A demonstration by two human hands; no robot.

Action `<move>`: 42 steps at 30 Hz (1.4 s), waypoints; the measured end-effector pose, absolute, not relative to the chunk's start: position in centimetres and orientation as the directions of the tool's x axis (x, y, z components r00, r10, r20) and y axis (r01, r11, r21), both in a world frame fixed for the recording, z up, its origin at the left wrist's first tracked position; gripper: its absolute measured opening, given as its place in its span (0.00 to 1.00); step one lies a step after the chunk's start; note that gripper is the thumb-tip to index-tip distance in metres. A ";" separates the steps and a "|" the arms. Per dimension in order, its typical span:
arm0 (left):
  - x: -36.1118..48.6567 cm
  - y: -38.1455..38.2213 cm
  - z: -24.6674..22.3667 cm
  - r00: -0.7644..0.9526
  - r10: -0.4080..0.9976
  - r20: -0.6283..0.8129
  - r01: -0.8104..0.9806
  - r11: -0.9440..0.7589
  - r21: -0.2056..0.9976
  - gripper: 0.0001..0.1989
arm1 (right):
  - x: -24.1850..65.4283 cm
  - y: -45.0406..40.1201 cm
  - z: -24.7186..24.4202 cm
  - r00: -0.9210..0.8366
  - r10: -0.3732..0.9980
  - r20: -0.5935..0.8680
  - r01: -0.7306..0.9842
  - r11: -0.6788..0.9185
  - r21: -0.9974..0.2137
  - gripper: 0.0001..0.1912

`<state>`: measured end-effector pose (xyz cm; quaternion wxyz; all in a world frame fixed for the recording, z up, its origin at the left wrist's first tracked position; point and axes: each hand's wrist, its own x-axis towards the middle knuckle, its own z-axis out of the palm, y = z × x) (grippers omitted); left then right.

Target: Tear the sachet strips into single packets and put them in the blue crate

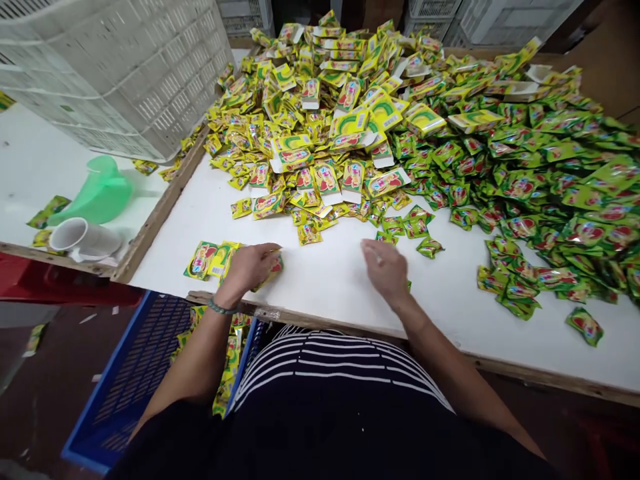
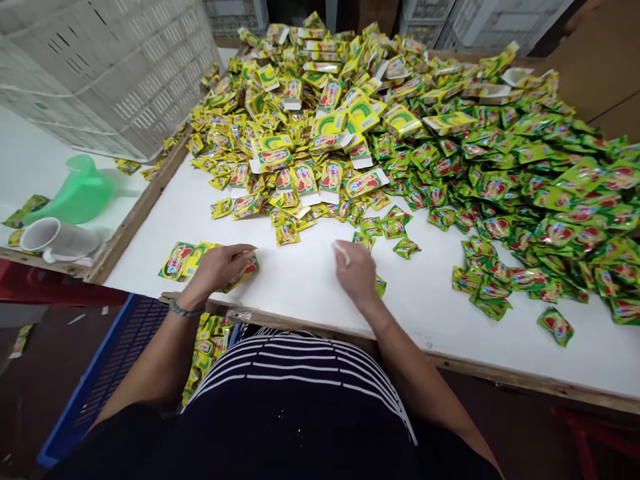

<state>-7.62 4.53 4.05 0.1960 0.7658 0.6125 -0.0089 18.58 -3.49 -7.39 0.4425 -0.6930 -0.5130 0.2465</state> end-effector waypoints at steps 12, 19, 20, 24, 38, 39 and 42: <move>2.0 8.5 1.0 0.126 0.931 -0.343 0.986 -0.155 -0.057 0.29 | 21.0 -2.4 -10.8 0.374 0.916 -0.149 0.618 -0.365 -0.696 0.23; 0.8 8.3 0.9 0.283 0.870 -0.404 0.959 -0.256 0.120 0.20 | 20.4 -2.1 -8.1 0.238 0.954 -0.185 0.290 -0.251 -0.923 0.23; 0.6 8.1 1.1 0.333 0.863 -0.380 0.941 -0.278 0.194 0.18 | 20.1 -1.8 -7.7 0.209 0.967 -0.149 0.234 -0.197 -0.952 0.23; 0.7 7.6 1.4 0.496 0.804 -0.329 0.824 -0.316 0.470 0.11 | 19.1 -0.7 -6.5 0.080 0.997 -0.011 0.095 -0.018 -0.995 0.17; -0.2 2.6 1.8 0.343 0.929 -0.140 0.909 -0.291 0.297 0.29 | 17.9 -1.3 -8.7 0.175 0.971 -0.160 -0.039 -0.156 -0.987 0.20; -0.4 1.8 1.7 0.302 0.936 -0.182 0.939 -0.258 0.229 0.34 | 17.9 -1.3 -9.0 0.213 0.963 -0.163 -0.027 -0.161 -0.987 0.20; -1.0 0.2 1.0 0.267 0.890 -0.370 0.952 -0.185 0.243 0.35 | 18.1 -1.5 -9.7 0.293 0.943 -0.159 0.019 -0.173 -0.985 0.22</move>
